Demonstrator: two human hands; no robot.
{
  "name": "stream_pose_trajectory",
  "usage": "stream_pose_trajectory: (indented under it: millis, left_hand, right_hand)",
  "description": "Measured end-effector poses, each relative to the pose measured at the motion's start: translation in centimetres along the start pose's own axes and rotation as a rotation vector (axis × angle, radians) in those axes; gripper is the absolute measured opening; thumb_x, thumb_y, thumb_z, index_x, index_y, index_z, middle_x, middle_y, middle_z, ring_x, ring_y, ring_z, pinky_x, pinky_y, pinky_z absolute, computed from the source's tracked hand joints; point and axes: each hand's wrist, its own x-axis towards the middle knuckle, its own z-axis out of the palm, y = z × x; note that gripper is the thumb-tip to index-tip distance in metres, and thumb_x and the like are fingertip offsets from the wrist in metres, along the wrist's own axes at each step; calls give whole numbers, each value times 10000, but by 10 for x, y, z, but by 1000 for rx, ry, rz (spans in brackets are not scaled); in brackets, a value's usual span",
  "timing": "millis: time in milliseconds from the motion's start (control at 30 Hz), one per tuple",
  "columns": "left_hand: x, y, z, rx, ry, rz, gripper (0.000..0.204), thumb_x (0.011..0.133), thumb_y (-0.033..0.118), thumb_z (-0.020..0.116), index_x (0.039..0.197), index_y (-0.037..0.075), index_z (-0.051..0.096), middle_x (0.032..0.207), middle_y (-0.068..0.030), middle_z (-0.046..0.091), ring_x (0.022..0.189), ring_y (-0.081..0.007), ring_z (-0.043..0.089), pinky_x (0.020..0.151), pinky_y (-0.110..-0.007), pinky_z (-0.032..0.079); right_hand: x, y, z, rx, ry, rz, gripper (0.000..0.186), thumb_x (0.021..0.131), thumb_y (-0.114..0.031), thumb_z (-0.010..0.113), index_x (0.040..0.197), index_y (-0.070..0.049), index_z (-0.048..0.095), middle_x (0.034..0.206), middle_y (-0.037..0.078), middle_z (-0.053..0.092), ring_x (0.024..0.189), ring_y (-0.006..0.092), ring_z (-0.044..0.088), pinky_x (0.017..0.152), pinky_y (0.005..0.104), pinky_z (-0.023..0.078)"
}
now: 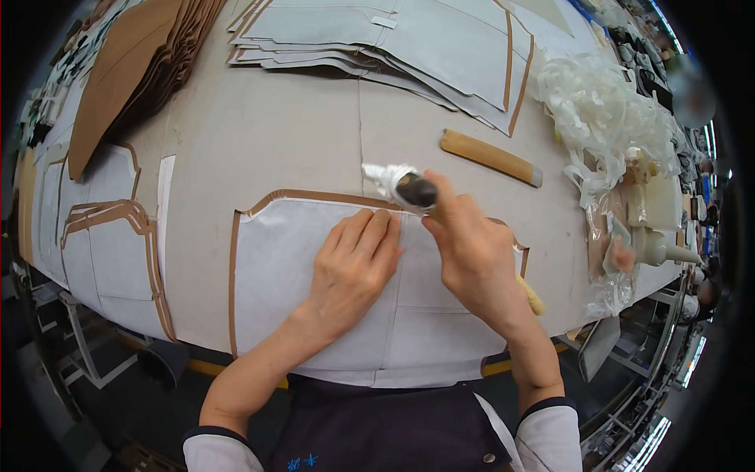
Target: The recorder is folding and pressing the edges of leather pieces, using a small wooden tool and a hammer to secure the folds.
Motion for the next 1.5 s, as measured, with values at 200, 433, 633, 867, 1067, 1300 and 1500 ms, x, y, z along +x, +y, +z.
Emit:
stream_pose_trajectory:
  millis: [200, 433, 633, 867, 1067, 1300, 1500]
  left_hand:
    - [-4, -1, 0, -1, 11, -6, 443, 771, 71, 828, 1189, -37, 725, 1230, -131, 680, 1137, -293, 664, 912, -410, 573]
    - [-7, 3, -8, 10, -22, 4, 469, 766, 84, 828, 1203, -40, 711, 1267, -152, 671, 1199, -310, 640, 952, -420, 568]
    - [-26, -12, -39, -11, -83, -91, 462, 789, 93, 826, 1216, -34, 705, 1319, -162, 655, 1246, -335, 614, 1016, -454, 526]
    - [-51, -43, -67, 113, -29, -203, 466, 832, 104, 827, 1258, -34, 698, 1368, -166, 641, 1286, -345, 587, 1052, -462, 496]
    - [-57, -49, -63, 140, -10, -272, 493, 836, 155, 840, 1264, -31, 681, 1438, -194, 595, 1325, -349, 552, 1060, -473, 458]
    - [-57, -50, -58, 153, -7, -292, 530, 821, 192, 849, 1274, -9, 664, 1454, -211, 578, 1326, -339, 540, 1030, -470, 439]
    - [-58, -48, -59, 141, -8, -301, 540, 804, 193, 861, 1271, 3, 668, 1442, -209, 582, 1320, -342, 546, 1026, -464, 444]
  right_hand:
    - [1, 9, 5, -64, -151, -40, 536, 975, -104, 703, 1477, -15, 537, 835, 117, 592, 641, 283, 639, 533, 408, 502]
    - [-6, 5, 3, 10, -166, 15, 507, 986, -86, 686, 1462, -20, 525, 856, 143, 620, 649, 329, 648, 557, 433, 510]
    - [1, 5, -3, 39, -199, 35, 493, 988, -80, 679, 1453, -22, 526, 866, 158, 640, 656, 348, 642, 585, 444, 514]
    - [29, -26, 23, 185, -151, -103, 511, 1002, -99, 669, 1480, -34, 500, 872, 152, 641, 659, 350, 638, 601, 453, 517]
    - [72, -54, 62, 158, -133, -208, 501, 1019, -144, 661, 1480, -30, 501, 874, 138, 644, 667, 337, 657, 553, 442, 512]
    - [71, -57, 79, 6, -238, -182, 478, 1025, -162, 655, 1465, -34, 517, 849, 145, 630, 631, 341, 652, 534, 437, 511]
    - [81, -63, 78, 144, -111, -224, 472, 1013, -170, 675, 1438, -20, 535, 852, 142, 636, 606, 334, 650, 525, 432, 511]
